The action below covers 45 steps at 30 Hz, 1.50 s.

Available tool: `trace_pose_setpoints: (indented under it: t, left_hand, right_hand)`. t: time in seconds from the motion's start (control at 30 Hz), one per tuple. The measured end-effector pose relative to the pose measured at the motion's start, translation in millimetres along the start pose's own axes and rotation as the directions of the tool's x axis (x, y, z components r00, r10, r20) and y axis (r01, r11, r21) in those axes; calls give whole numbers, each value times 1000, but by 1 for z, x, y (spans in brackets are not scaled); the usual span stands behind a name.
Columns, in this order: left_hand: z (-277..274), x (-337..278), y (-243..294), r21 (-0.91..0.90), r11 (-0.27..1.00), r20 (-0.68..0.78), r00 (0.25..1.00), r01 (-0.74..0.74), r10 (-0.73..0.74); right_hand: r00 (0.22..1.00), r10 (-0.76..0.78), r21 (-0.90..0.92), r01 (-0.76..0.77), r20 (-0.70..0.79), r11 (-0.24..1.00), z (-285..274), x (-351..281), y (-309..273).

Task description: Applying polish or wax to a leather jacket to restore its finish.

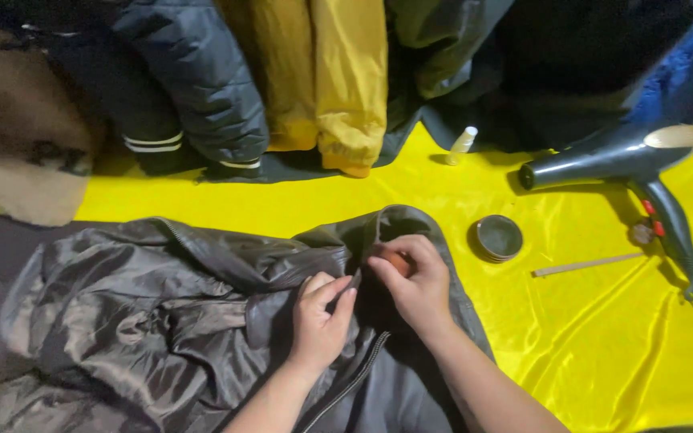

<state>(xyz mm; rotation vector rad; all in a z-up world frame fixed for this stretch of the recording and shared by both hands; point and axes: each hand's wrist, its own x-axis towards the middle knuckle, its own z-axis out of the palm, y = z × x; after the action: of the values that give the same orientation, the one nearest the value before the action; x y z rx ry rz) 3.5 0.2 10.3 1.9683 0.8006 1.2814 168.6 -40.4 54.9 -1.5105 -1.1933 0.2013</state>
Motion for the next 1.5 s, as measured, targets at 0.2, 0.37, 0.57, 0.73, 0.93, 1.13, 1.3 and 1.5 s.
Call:
trace_pose_setpoints:
  t: [0.2, 0.37, 0.57, 0.73, 0.93, 1.13, 1.3, 1.5]
  left_hand:
    - [-3, 3, 6, 2, 999, 22, 999, 34, -34]
    - [-2, 1, 4, -24, 997, -5, 997, 73, -73]
    - [-1, -2, -4, -58, 993, -11, 995, 101, -101]
    - [3, -5, -20, -78, 993, -53, 995, 85, -89]
    - [0, -2, -6, -73, 994, -48, 995, 83, -86]
    - [-1, -3, -6, -71, 994, -55, 995, 84, -88]
    - [1, -4, -14, -50, 998, -48, 998, 40, -43]
    - [-5, 4, 3, -36, 999, -10, 1000, 1, -1]
  right_hand:
    - [981, -143, 35, 139, 130, 990, 11, -11, -16]
    - [997, 59, -10, -59, 52, 998, 9, -8, 10]
    - [999, -38, 53, 38, 12, 998, 11, -16, 11]
    - [980, -190, 43, 188, 51, 981, 14, -12, 0]
    - [984, -160, 52, 157, 73, 986, 5, -8, 0]
    - [985, -154, 0, 154, 80, 988, 8, -13, -2]
    - [949, -258, 80, 248, 180, 966, 6, -18, -18]
    - [946, -324, -19, 324, 23, 946, 4, -8, 8]
